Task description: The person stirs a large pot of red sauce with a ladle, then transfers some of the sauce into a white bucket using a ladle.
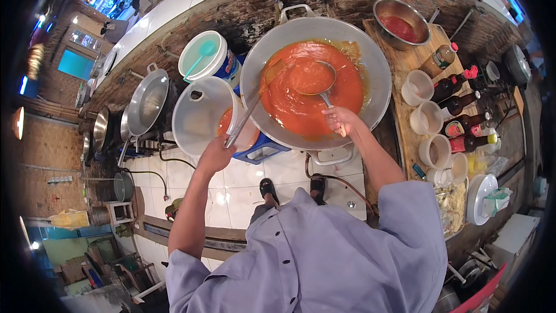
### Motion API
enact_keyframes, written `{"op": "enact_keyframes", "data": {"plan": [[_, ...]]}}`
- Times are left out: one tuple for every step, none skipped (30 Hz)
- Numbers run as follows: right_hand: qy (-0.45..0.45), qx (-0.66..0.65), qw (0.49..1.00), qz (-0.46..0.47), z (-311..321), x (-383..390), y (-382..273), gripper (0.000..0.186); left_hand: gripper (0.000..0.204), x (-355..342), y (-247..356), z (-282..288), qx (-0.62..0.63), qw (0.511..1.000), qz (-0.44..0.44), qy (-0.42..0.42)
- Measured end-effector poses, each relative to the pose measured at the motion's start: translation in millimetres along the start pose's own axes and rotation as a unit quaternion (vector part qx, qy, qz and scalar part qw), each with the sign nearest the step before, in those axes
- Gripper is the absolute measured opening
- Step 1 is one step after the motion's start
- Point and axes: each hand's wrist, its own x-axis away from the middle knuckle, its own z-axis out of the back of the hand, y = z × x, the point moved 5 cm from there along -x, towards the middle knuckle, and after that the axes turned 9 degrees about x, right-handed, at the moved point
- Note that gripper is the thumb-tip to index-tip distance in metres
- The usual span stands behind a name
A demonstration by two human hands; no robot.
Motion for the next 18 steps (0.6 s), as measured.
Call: {"op": "enact_keyframes", "data": {"plan": [[-0.007, 0.007, 1.000, 0.020, -2.9, 3.2, 1.0, 0.024, 0.028, 1.1, -8.3, -8.3, 0.075, 0.995, 0.063, -0.025], [-0.015, 0.014, 0.999, 0.040, -6.1, 5.6, 1.5, 0.024, 0.027, 2.7, -13.1, -22.5, 0.150, 0.980, 0.125, -0.049], [-0.018, 0.021, 0.998, 0.062, -7.8, 10.1, 1.8, 0.023, 0.026, 3.5, -12.8, -39.7, 0.225, 0.954, 0.183, -0.076], [-0.004, 0.021, 0.997, 0.075, -17.0, 16.8, 0.8, 0.023, 0.026, 5.2, -18.1, -57.1, 0.282, 0.932, 0.202, -0.101], [0.010, 0.020, 0.996, 0.088, -27.5, 23.3, 0.2, 0.022, 0.027, 5.8, -28.5, -78.1, 0.338, 0.907, 0.219, -0.124], [0.025, 0.022, 0.994, 0.103, -37.0, 30.2, -3.3, 0.022, 0.028, 3.5, -37.4, -100.0, 0.377, 0.889, 0.208, -0.153], [0.020, 0.018, 0.993, 0.111, -42.6, 34.7, -3.7, 0.021, 0.030, 4.5, -31.7, -116.6, 0.415, 0.869, 0.197, -0.185], [0.015, 0.015, 0.993, 0.118, -48.5, 37.5, -4.0, 0.021, 0.034, 7.1, -27.6, -129.6, 0.432, 0.857, 0.196, -0.201], [0.013, 0.011, 0.992, 0.127, -53.0, 42.2, -4.7, 0.021, 0.038, 12.0, -9.8, -138.6, 0.447, 0.845, 0.193, -0.221], [0.010, 0.010, 0.991, 0.132, -61.7, 46.3, -4.9, 0.020, 0.042, 17.2, 0.3, -144.2, 0.463, 0.832, 0.192, -0.238], [0.006, 0.010, 0.990, 0.138, -72.2, 50.0, -5.4, 0.020, 0.047, 19.5, 1.7, -146.7, 0.454, 0.838, 0.182, -0.240], [0.001, 0.011, 0.990, 0.142, -83.5, 53.3, -6.4, 0.020, 0.052, 21.9, 1.1, -147.8, 0.446, 0.844, 0.172, -0.241], [-0.008, 0.013, 0.990, 0.139, -95.8, 56.4, -6.7, 0.019, 0.056, 24.9, -2.7, -145.5, 0.439, 0.850, 0.163, -0.241], [-0.018, 0.015, 0.991, 0.134, -109.5, 59.1, -7.2, 0.019, 0.061, 26.0, -16.1, -144.1, 0.442, 0.849, 0.146, -0.251], [-0.025, 0.016, 0.991, 0.131, -122.8, 63.3, -7.9, 0.018, 0.060, 27.0, -31.0, -139.3, 0.432, 0.858, 0.141, -0.238], [-0.034, 0.013, 0.991, 0.125, -136.9, 63.7, -7.4, 0.017, 0.059, 29.8, -50.1, -133.5, 0.423, 0.867, 0.139, -0.222], [-0.044, 0.011, 0.992, 0.118, -151.9, 63.2, -7.3, 0.016, 0.058, 32.9, -71.6, -127.5, 0.414, 0.876, 0.138, -0.206], [-0.051, 0.008, 0.992, 0.112, -167.1, 62.8, -6.6, 0.015, 0.056, 38.8, -98.0, -122.7, 0.406, 0.883, 0.151, -0.179]]}}
